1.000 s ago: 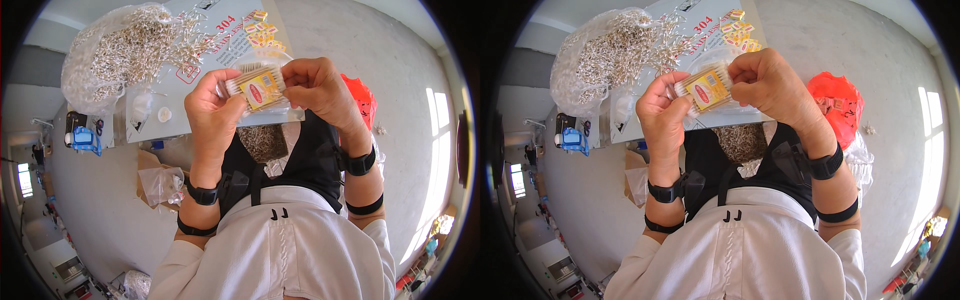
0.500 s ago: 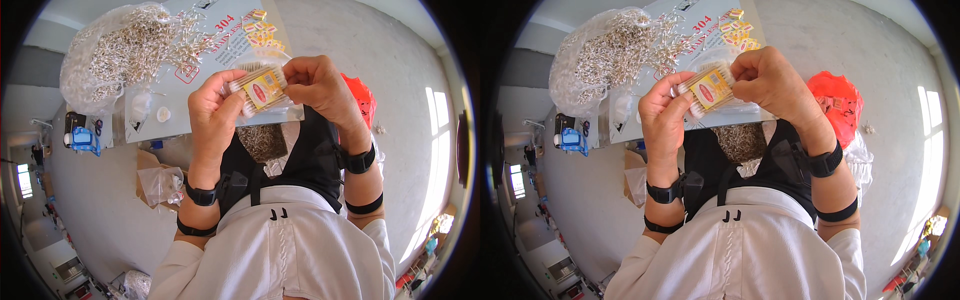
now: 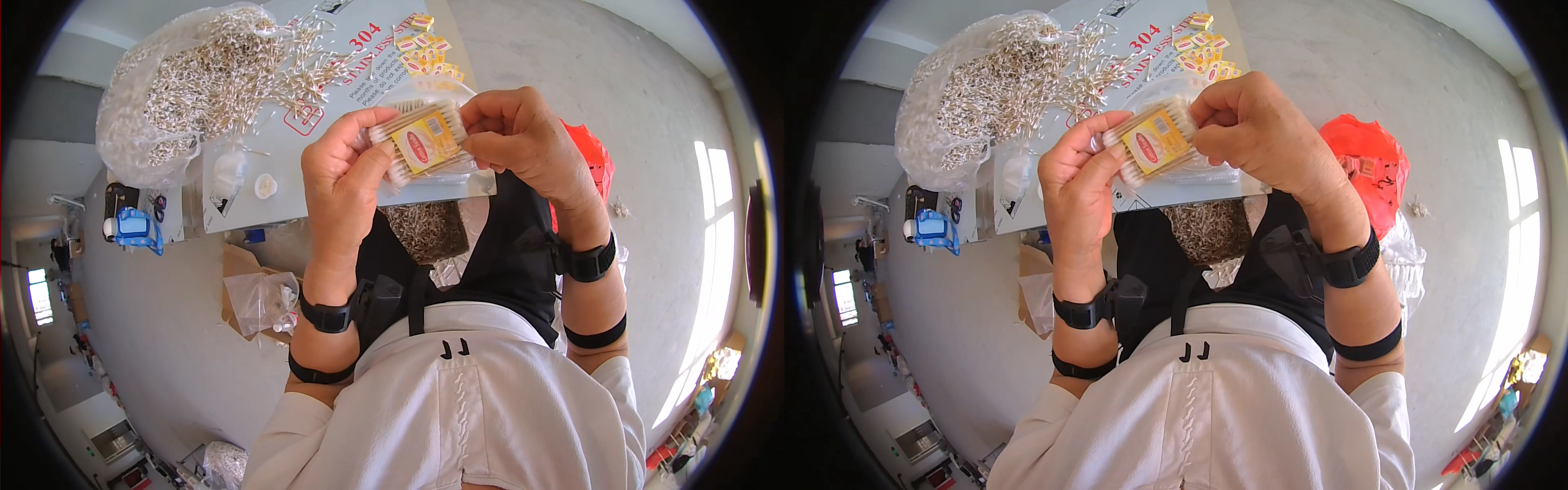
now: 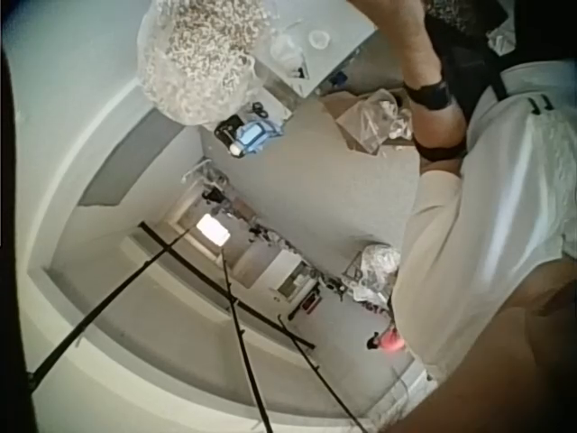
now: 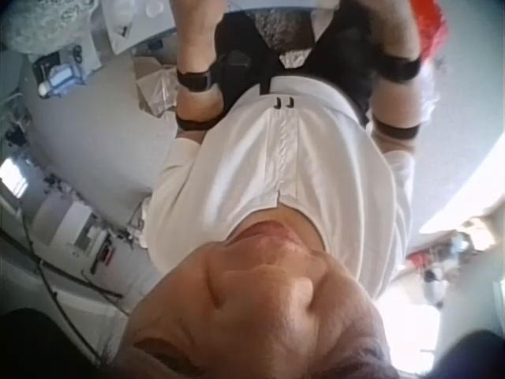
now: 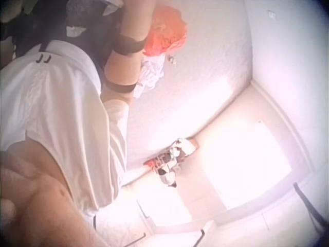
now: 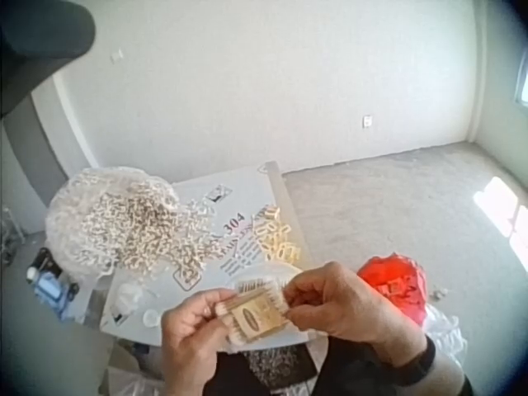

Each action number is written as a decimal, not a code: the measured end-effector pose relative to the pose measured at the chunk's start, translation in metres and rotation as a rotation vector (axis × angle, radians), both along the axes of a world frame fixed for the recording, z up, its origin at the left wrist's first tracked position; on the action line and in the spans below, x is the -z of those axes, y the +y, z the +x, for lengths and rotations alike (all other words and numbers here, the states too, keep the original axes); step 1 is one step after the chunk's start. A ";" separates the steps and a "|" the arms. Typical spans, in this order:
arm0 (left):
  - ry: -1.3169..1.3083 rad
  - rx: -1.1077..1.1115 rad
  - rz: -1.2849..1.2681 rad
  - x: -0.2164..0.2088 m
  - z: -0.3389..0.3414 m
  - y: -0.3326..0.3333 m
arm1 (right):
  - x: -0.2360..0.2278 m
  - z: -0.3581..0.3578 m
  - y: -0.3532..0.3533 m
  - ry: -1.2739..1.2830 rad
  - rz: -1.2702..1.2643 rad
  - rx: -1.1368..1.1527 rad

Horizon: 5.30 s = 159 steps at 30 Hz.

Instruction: Packing small containers of cotton swabs into a larger plastic bag.

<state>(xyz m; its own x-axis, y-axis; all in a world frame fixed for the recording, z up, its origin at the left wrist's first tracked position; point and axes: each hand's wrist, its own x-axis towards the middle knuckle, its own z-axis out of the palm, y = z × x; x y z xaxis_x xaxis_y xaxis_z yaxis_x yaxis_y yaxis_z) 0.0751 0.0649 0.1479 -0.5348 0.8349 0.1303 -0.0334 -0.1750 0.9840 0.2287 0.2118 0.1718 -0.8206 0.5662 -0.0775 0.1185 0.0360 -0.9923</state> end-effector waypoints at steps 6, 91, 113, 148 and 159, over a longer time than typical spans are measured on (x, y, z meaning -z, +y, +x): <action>0.063 0.036 -0.028 -0.009 0.001 -0.003 | -0.008 0.000 -0.004 -0.084 0.079 -0.009; 0.338 -0.174 -0.166 0.030 -0.030 0.033 | 0.008 -0.040 0.012 -0.140 0.516 0.023; -0.083 -0.215 0.324 -0.020 0.005 0.031 | -0.001 -0.033 -0.006 0.412 -0.217 0.106; 0.510 -0.226 -0.255 0.022 -0.022 0.030 | 0.040 -0.054 -0.002 -0.169 0.923 0.144; 1.142 0.167 -0.256 -0.005 -0.006 0.037 | 0.034 -0.031 0.017 0.084 0.837 0.240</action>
<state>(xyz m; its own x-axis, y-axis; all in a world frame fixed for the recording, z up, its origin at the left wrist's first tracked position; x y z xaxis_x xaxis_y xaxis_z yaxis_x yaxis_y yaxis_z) 0.0690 0.1020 0.1533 -0.0981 0.9548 0.2807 0.8847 -0.0455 0.4639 0.1981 0.2283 0.1373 -0.6564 0.5682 0.4963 0.1444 0.7403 -0.6566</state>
